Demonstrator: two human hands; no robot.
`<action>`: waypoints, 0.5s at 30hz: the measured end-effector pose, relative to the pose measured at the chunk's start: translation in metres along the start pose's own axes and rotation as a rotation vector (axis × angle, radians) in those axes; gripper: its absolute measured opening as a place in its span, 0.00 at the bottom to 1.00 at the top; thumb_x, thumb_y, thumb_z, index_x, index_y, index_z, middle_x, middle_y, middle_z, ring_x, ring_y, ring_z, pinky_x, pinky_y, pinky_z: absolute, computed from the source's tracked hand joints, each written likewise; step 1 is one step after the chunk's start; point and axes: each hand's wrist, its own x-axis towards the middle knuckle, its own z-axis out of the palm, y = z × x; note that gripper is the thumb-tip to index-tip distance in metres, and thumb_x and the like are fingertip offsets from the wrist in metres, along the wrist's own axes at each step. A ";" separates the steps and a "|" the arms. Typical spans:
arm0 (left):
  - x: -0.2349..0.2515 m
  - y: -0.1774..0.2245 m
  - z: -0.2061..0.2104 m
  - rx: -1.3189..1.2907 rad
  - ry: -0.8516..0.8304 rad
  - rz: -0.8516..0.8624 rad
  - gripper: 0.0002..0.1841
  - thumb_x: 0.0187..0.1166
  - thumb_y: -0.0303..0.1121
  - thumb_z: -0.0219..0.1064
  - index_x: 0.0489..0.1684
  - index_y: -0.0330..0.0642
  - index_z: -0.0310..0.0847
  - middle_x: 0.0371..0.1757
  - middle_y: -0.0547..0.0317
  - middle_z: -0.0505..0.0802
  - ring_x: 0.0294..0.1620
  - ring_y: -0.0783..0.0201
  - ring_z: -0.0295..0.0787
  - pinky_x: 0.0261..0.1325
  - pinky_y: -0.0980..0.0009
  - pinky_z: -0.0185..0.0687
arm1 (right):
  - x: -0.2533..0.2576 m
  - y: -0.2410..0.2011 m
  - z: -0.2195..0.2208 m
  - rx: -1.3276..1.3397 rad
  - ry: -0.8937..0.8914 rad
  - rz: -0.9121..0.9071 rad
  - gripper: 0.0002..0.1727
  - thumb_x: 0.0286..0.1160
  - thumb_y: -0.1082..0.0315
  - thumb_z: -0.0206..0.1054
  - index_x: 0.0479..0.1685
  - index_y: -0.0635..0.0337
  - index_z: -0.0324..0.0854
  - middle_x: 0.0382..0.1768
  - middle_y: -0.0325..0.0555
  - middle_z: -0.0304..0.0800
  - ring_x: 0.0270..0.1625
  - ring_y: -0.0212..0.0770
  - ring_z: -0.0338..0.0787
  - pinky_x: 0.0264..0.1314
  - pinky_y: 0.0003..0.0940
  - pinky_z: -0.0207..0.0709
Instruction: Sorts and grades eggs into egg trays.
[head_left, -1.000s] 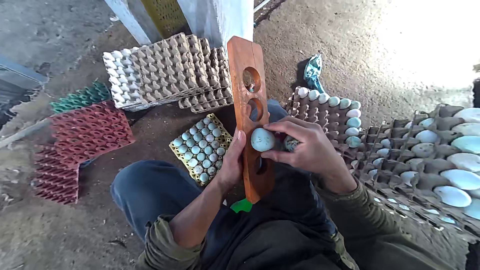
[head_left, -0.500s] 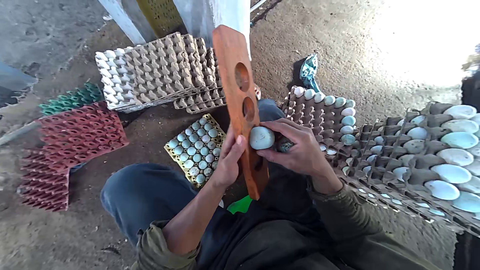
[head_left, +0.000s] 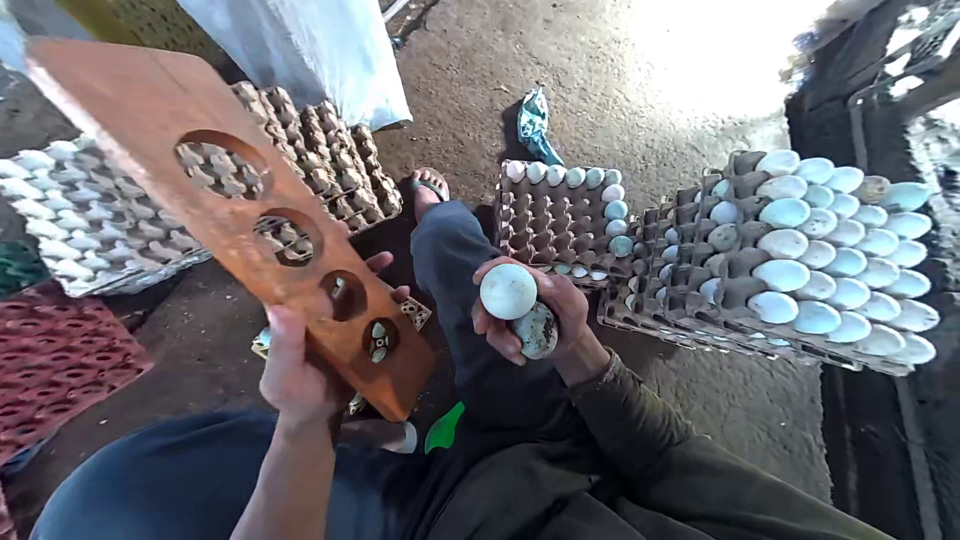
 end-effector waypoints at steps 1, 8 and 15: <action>0.000 0.000 0.000 -0.005 0.003 -0.004 0.36 0.77 0.63 0.63 0.85 0.64 0.65 0.83 0.58 0.77 0.74 0.49 0.83 0.65 0.51 0.88 | -0.001 0.000 -0.002 0.031 -0.007 -0.004 0.30 0.78 0.39 0.62 0.72 0.45 0.81 0.49 0.51 0.94 0.31 0.36 0.92 0.30 0.26 0.85; -0.005 -0.023 0.015 -0.032 -0.013 -0.143 0.39 0.74 0.61 0.68 0.86 0.65 0.58 0.86 0.57 0.73 0.77 0.47 0.80 0.67 0.46 0.87 | -0.003 -0.004 -0.007 -0.263 0.233 0.011 0.32 0.78 0.34 0.61 0.67 0.49 0.82 0.41 0.46 0.94 0.29 0.33 0.91 0.29 0.25 0.85; -0.014 -0.034 0.030 0.137 0.021 -0.211 0.42 0.76 0.61 0.67 0.91 0.67 0.50 0.74 0.78 0.84 0.68 0.75 0.84 0.69 0.72 0.83 | 0.010 0.006 0.007 -1.027 0.357 -0.122 0.23 0.76 0.64 0.70 0.67 0.64 0.78 0.52 0.41 0.92 0.50 0.29 0.92 0.51 0.27 0.90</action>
